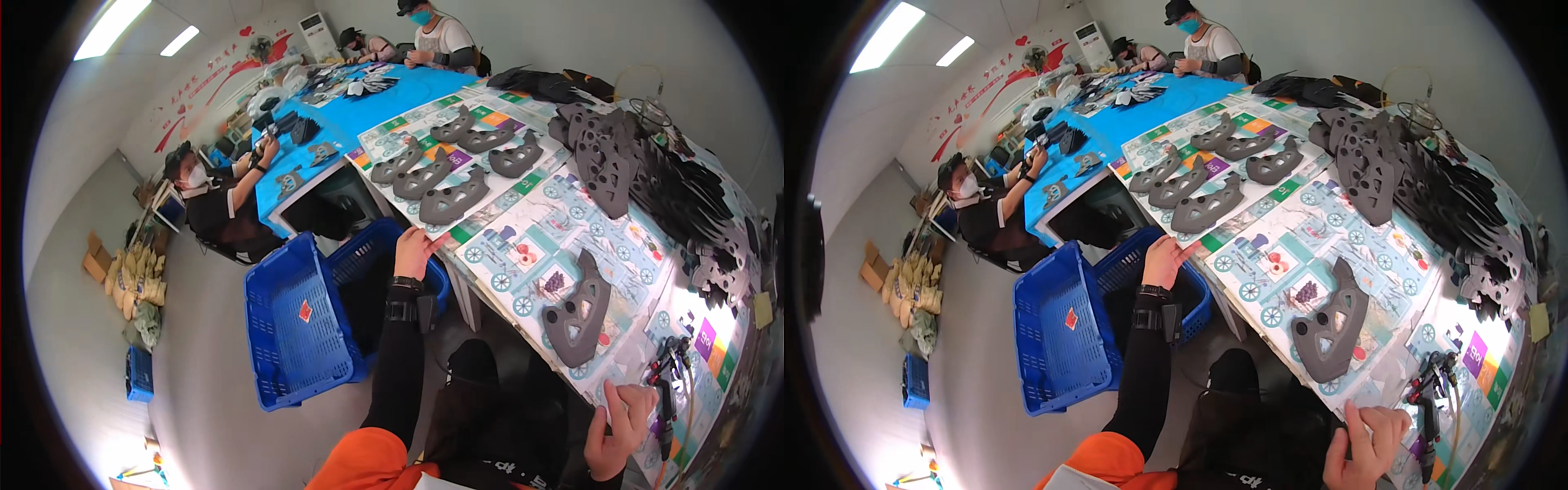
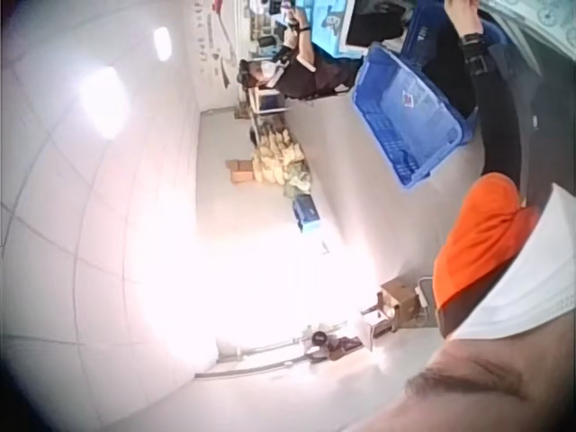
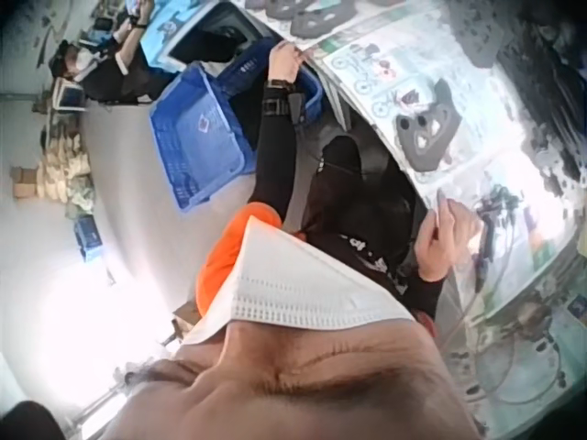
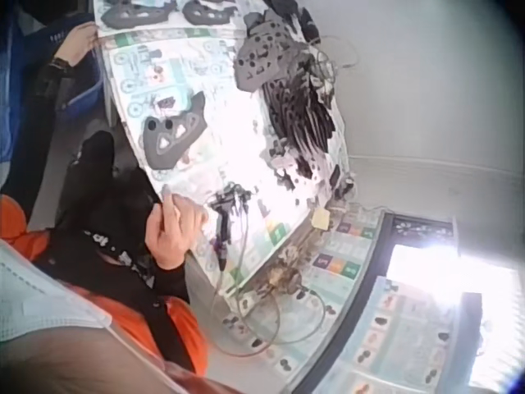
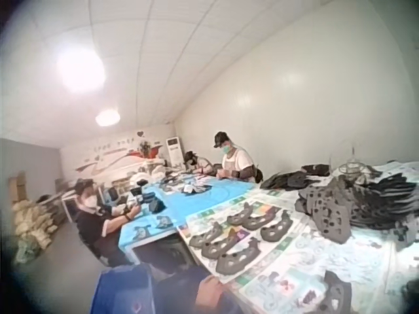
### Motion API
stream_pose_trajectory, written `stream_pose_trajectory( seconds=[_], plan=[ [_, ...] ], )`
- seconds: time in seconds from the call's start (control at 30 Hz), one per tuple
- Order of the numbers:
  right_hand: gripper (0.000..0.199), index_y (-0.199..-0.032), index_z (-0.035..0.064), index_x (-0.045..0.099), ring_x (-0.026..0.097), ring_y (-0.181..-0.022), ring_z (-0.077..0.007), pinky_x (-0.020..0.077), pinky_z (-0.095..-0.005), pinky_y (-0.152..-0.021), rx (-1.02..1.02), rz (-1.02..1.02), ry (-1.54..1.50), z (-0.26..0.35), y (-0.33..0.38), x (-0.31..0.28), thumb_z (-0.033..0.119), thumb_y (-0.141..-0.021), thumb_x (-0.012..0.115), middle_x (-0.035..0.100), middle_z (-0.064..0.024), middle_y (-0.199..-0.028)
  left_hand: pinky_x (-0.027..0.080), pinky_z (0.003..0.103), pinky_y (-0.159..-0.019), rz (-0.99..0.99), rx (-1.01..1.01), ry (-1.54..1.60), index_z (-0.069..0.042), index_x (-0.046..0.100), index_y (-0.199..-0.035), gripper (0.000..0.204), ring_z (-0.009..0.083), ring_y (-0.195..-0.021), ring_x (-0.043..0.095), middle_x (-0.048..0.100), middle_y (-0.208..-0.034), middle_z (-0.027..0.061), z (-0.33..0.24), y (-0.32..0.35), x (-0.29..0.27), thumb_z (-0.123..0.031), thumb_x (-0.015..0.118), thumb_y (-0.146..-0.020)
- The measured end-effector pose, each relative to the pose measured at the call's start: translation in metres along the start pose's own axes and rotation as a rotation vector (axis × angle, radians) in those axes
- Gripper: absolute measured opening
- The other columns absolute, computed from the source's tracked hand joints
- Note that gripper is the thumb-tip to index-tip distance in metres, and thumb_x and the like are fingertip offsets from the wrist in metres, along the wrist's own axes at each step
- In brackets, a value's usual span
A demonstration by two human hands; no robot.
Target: The person picks up grey shoe components from a table and applies glue to specific areas using a handheld glue gun. The person handles the components one at a time, positioning them carefully to apply the glue and then placing them back on the workspace.
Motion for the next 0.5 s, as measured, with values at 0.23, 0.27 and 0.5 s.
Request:
stream_pose_trajectory(
  seconds=[0.23,0.27,0.5],
  plan=[
    [0.047,-0.128,-0.0106,0.067,0.064,-0.096,-0.0371,0.0496,-0.0469,-0.091,0.029,0.088,-0.398,-0.004,-0.004,0.015,0.01,-0.085,0.066,0.067,-0.0226,-0.116,0.062,0.05,-0.101,0.039,0.055,0.064,0.008,0.064,-0.118,0.023,0.031,-0.116,0.071,0.071,-0.126,0.0171,0.01,-0.014,0.002,-0.005,0.051,-0.104],
    [0.052,-0.134,-0.0111,0.064,0.066,-0.096,-0.0363,0.0514,-0.0459,-0.092,0.126,0.143,-0.64,-0.011,-0.002,0.026,0.016,-0.089,0.068,0.068,-0.0251,-0.121,0.061,0.05,-0.104,0.043,0.038,0.067,0.006,0.064,-0.121,0.025,0.0287,-0.119,0.071,0.071,-0.127,0.0141,0.009,-0.015,0.01,-0.006,0.049,-0.105],
    [0.029,-0.106,-0.0015,0.076,0.059,-0.09,-0.0262,0.0463,-0.0379,-0.081,0.061,0.062,-0.849,0.003,-0.011,0.03,0.021,-0.088,0.08,0.065,-0.0105,-0.094,0.058,0.044,-0.109,0.105,0.062,0.134,0.006,0.064,-0.125,0.027,0.0262,-0.128,0.067,0.071,-0.129,0.0109,0.006,-0.012,0.004,-0.007,0.049,-0.106]
  ],
)
Point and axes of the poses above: each hand's wrist, its own y-axis away from the middle knuckle, its own x-axis out of the palm, z = x × y, the point moved 8 cm from there along -y, towards the middle knuckle
